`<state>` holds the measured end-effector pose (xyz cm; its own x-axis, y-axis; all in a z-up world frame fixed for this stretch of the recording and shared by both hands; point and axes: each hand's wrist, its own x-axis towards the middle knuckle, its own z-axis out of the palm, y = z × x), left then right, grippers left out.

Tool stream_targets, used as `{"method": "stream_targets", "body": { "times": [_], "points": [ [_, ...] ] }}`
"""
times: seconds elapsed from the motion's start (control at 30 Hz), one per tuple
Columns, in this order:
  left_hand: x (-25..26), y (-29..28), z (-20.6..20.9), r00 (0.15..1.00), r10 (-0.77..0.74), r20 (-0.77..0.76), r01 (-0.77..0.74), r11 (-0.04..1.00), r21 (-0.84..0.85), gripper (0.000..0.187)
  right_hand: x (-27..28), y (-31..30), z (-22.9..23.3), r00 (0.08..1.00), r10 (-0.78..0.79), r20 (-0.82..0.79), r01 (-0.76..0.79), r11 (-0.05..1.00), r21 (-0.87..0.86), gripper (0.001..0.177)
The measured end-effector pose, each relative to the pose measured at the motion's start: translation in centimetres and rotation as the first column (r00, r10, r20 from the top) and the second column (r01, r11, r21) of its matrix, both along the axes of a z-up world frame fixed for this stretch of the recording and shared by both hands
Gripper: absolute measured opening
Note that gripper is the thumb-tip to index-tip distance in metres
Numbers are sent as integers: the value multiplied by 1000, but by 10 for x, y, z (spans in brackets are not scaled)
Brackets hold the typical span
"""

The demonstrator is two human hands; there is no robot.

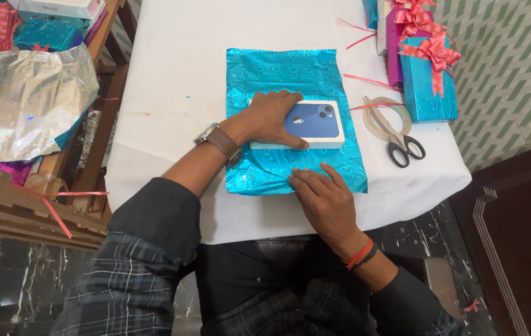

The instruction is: The person wraps a small rectangular box with shiny blue gift paper on a white table. They fold the paper around the box, secure it with clear tape, and trim excess paper with scissors. The wrapped box is placed on the table.

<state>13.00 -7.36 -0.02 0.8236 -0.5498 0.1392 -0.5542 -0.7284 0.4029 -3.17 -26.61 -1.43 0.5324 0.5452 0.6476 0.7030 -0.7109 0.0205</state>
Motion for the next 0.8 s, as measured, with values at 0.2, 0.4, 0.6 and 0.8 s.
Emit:
{"method": "stream_targets", "body": {
  "times": [0.2,0.4,0.6,0.8],
  "points": [
    [-1,-1,1,999,-2,41,2,1000,6,108,0,0,-1,1000,0,-5,0,1000,16,20],
    [-2,0,1,1000,4,27,-5,1000,8,108,0,0,0,1000,1,-17,0,1000,31,20],
    [-1,1,-1,999,-25,27,25,1000,-10,113,2,0,17,998,24,-50,-23,999,22,21],
    [14,2,-11,999,-41,29,43,997,-62,69,18,-4,48,998,46,-38,-47,999,-20,22]
  ]
}}
